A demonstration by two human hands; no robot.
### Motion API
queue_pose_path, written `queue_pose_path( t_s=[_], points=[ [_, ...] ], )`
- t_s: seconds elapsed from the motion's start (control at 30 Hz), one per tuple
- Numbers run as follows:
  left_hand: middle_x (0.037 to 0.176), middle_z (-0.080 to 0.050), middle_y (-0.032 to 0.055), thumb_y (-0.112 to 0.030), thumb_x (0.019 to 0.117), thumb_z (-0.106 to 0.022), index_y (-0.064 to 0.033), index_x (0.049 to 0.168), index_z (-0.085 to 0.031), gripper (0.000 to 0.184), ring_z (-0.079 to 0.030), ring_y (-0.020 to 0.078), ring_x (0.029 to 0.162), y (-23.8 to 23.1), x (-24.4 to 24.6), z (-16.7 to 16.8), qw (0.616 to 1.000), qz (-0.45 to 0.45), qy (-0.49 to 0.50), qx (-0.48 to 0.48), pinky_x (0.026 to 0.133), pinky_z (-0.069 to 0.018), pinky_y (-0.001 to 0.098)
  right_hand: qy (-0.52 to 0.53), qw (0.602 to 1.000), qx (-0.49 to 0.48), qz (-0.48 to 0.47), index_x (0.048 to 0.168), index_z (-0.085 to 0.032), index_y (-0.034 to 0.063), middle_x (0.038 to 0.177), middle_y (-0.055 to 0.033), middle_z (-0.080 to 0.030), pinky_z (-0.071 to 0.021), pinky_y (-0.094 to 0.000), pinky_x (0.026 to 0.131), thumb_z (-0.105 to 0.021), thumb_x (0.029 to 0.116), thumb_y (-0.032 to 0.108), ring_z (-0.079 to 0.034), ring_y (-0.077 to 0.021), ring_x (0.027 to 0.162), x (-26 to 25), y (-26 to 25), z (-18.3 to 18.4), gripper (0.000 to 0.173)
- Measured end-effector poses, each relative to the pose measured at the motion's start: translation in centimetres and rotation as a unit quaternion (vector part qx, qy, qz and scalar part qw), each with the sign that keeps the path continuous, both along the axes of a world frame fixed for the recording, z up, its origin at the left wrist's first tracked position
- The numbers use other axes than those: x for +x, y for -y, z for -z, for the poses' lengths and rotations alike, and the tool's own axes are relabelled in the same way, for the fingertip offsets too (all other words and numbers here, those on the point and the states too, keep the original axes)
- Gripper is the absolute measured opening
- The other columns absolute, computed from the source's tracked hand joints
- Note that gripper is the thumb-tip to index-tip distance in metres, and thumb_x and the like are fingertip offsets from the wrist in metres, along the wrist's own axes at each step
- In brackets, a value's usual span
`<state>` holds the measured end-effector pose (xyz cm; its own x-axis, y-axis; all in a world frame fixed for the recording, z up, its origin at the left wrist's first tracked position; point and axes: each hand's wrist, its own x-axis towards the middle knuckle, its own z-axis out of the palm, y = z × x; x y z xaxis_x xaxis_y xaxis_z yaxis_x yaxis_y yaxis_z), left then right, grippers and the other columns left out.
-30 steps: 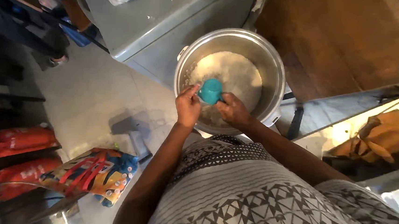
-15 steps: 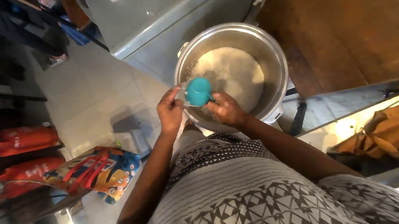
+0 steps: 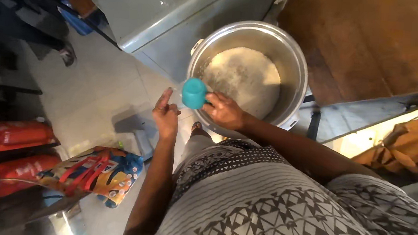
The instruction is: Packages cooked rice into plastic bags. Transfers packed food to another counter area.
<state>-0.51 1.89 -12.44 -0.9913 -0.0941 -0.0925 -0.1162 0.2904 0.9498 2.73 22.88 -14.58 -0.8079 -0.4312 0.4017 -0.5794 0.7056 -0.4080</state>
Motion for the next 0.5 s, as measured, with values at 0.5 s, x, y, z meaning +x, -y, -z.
queue_pose_path(
  t_s=[0.5],
  points=[
    [0.139,-0.06,0.0078,0.017,0.0872,-0.051,-0.0028,0.133,-0.065,0.052,-0.059,0.0068,0.066,-0.6,-0.1,-0.5,0.997,0.006,0.035,0.073,0.055,-0.0517,0.0229,0.179,0.93,-0.146,0.285,0.108,-0.069,-0.0082,0.129,-0.03,-0.053,-0.0524,-0.0486,0.099,-0.056,0.104,0.015,-0.059,-0.0415,0.115,-2.6,-6.4,-1.2,0.027]
  ],
)
